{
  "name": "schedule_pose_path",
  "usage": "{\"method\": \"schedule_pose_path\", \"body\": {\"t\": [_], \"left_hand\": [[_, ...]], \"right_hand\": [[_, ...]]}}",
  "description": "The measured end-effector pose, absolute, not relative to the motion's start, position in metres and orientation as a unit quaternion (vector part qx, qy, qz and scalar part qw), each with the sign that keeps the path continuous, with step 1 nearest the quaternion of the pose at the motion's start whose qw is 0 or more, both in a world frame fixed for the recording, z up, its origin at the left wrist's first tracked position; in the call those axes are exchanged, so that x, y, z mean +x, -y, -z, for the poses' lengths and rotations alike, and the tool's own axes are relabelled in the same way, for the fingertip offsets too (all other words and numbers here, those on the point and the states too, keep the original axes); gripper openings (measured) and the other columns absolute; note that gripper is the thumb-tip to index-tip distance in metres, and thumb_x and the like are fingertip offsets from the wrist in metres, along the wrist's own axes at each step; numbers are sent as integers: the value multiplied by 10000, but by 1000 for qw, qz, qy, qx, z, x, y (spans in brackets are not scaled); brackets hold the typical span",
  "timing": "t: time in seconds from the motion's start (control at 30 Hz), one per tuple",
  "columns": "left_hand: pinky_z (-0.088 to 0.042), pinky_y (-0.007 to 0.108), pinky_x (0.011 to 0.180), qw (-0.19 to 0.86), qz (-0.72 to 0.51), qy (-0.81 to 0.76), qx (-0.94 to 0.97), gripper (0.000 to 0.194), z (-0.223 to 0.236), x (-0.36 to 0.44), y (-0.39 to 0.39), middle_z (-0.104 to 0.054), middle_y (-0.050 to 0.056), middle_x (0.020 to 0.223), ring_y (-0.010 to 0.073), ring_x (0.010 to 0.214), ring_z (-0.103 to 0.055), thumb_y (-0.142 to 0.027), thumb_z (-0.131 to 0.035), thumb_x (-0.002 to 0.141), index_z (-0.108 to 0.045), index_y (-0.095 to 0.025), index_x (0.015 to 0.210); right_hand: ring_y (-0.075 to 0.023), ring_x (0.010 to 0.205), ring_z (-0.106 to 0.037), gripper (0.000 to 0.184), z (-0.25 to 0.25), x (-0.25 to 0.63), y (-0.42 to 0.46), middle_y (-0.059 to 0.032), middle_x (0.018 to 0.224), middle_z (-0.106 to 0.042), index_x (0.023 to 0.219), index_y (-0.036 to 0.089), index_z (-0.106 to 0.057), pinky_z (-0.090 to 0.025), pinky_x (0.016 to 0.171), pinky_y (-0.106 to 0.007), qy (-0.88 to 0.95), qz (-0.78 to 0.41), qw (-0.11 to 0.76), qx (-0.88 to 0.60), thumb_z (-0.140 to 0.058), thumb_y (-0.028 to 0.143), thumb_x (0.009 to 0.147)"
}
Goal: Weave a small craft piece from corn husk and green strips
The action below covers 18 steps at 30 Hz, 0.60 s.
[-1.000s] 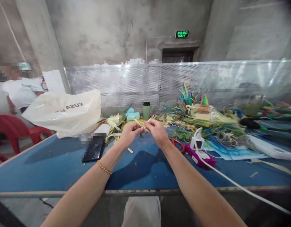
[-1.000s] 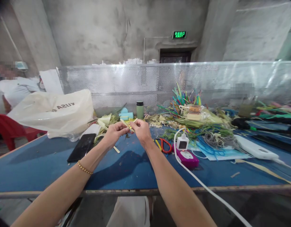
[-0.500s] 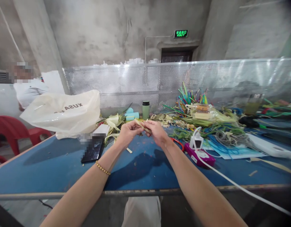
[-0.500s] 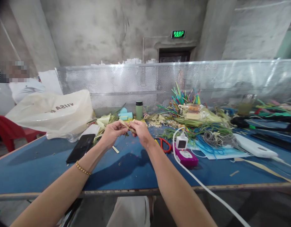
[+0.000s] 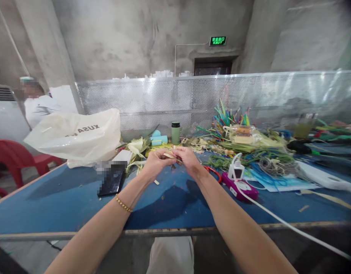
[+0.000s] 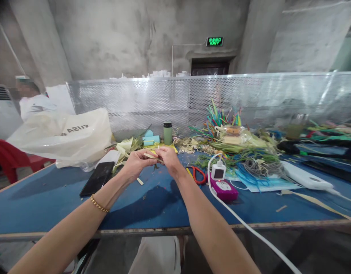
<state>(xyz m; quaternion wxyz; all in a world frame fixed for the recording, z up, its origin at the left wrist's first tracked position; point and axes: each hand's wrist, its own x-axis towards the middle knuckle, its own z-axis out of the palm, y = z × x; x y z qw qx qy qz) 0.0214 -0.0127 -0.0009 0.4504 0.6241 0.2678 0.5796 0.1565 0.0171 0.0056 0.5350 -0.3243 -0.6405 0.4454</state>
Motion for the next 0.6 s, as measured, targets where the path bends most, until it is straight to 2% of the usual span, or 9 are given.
{"method": "schedule_pose_path", "body": {"t": [0.17, 0.3, 0.43, 0.6], "left_hand": [[-486, 269, 659, 462, -586, -247, 618, 200, 4, 21, 7, -709, 42, 724, 144, 666, -636, -206, -797, 604, -710, -127, 766], [-465, 243, 658, 450, -626, -255, 584, 309, 4, 17, 0, -692, 15, 706, 111, 648, -604, -237, -824, 582, -691, -130, 840], [-452, 230, 642, 429, -633, -278, 581, 371, 2, 10, -4, -662, -8, 669, 96, 623, -579, -235, -836, 565, -673, -130, 881], [-476, 248, 677, 419, -612, -269, 614, 352, 3, 7, -4, -679, 12, 732, 113, 669, -604, -253, -812, 611, -683, -133, 915]], "right_hand": [[-69, 398, -331, 330, -4, 157, -18, 59, 449, -411, 573, 190, -495, -239, 388, -216, 644, -437, 524, -346, -622, 463, 709], [-91, 410, -428, 413, -8, 164, -18, 22, 488, -502, 629, 173, -556, -330, 404, -227, 666, -367, 523, -384, -570, 554, 788], [-93, 424, -464, 402, -11, 168, -16, 25, 478, -507, 583, 179, -526, -354, 428, -222, 737, -309, 493, -344, -592, 517, 791], [-90, 436, -476, 293, -13, 170, -12, 35, 496, -521, 681, 165, -583, -360, 437, -209, 743, -345, 472, -324, -619, 443, 767]]}}
